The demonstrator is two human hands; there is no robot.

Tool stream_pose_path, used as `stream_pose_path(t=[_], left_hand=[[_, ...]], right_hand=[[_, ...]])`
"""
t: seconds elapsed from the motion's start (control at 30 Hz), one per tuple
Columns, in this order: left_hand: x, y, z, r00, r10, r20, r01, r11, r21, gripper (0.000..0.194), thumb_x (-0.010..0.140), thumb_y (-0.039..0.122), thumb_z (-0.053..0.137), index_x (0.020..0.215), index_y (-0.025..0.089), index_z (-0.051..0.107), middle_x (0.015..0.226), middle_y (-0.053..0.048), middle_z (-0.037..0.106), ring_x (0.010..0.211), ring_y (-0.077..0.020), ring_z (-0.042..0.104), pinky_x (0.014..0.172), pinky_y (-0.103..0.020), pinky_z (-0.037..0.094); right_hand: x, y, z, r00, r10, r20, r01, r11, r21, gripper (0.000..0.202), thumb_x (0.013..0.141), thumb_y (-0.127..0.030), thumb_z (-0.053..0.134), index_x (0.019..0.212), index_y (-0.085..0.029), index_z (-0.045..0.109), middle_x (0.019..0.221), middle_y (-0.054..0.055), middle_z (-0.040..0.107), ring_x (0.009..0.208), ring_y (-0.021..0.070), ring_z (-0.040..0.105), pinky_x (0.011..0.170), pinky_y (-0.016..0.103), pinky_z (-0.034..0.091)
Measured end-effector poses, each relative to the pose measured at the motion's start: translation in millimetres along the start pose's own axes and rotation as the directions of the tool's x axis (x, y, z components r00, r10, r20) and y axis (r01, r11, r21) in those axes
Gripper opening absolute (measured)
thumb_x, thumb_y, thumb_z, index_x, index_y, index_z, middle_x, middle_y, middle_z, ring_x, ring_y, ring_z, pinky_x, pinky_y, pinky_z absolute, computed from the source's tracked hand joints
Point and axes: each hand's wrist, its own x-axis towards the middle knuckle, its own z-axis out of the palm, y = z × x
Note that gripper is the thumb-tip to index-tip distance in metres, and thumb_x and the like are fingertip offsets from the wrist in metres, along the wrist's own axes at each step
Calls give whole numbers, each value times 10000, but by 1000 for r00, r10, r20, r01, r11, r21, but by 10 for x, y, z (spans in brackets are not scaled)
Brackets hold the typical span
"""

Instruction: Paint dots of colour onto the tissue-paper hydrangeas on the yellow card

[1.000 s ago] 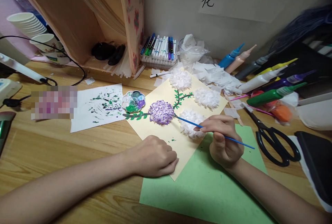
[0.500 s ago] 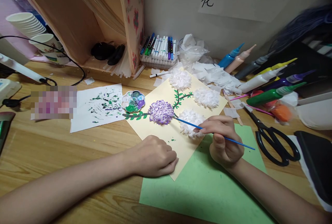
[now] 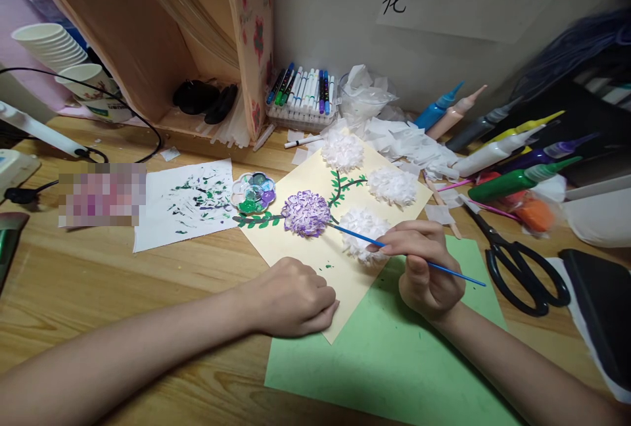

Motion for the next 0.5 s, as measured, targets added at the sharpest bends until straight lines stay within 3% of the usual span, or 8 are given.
stream_pose_path(t=[0.2,0.4,0.5], left_hand=[[3,4,-3,1000,-1,2,1,1000,5,325,877,243,418,577,171,521,520,6,593,445,-114,514,433,-265,268],[9,0,-9,1000,-1,9,1,1000,5,327,880,239,413,578,171,521,524,10,597,449,-118,531,435,-281,262],[9,-1,-4,1000,-1,14,1,1000,5,321,874,236,422,576,174,523,522,15,595,450,-119,530,435,-290,264]], right_hand=[[11,-3,-24,994,-10,111,11,1000,-8,215,912,-269,414,919,-236,626,756,20,697,808,192,572,694,339,432],[22,24,37,992,-1,-124,-2,1000,-28,254,914,-297,383,842,-255,623,626,15,651,720,204,551,649,368,421],[27,27,47,991,12,-133,-15,1000,-24,259,916,-284,379,825,-248,619,618,15,641,719,201,548,657,368,424]])
